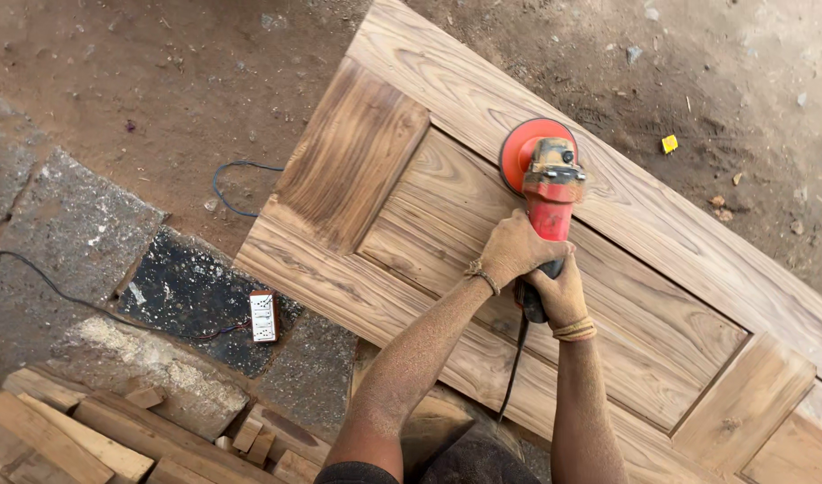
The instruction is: The person uses a red orbital sander to smooth the surface of a large wooden panel. They move the sander systematically across the flat areas and along the raised frame edges of the panel.
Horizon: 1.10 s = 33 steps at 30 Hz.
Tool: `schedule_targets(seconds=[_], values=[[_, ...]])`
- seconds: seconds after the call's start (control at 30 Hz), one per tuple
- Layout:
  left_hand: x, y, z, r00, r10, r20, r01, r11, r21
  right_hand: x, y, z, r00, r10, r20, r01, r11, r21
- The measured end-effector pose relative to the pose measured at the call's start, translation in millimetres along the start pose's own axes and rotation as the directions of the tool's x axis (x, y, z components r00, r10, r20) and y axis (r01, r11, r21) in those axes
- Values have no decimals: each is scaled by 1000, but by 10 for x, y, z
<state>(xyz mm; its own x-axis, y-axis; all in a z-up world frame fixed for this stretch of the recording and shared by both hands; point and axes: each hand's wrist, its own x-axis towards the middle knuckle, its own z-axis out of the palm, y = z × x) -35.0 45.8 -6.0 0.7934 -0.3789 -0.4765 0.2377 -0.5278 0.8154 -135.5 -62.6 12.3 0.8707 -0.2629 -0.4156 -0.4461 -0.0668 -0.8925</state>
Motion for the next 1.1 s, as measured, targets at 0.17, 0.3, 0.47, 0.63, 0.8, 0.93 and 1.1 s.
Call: schedule_targets(seconds=[0.17, 0.3, 0.47, 0.63, 0.8, 0.93, 1.1], values=[[338, -402, -905, 973, -121, -195, 98, 987, -124, 670, -486, 843, 955, -161, 248, 197, 972, -131], [545, -576, -1386, 922, -173, -346, 103, 972, -212, 1003, -827, 1368, 918, 67, 390, -46, 997, -63], [351, -785, -1640, 876, -239, -419, 105, 942, -318, 976, -978, 1731, 873, 44, 485, 32, 989, -147], [-235, -999, -1611, 807, -330, -490, 102, 895, -433, 671, -955, 1904, 790, 129, 599, 39, 965, -259], [-833, -1229, -1681, 724, -473, -502, 153, 820, -552, 420, -781, 2130, 724, 107, 681, 227, 896, -381], [-1324, -1371, -1616, 725, -547, -418, 200, 748, -632, 219, -673, 2203, 675, 247, 695, 209, 840, -501], [-1747, -1483, -1388, 564, -596, -571, 99, 736, -670, 71, -433, 2259, 582, 125, 804, 551, 666, -503]])
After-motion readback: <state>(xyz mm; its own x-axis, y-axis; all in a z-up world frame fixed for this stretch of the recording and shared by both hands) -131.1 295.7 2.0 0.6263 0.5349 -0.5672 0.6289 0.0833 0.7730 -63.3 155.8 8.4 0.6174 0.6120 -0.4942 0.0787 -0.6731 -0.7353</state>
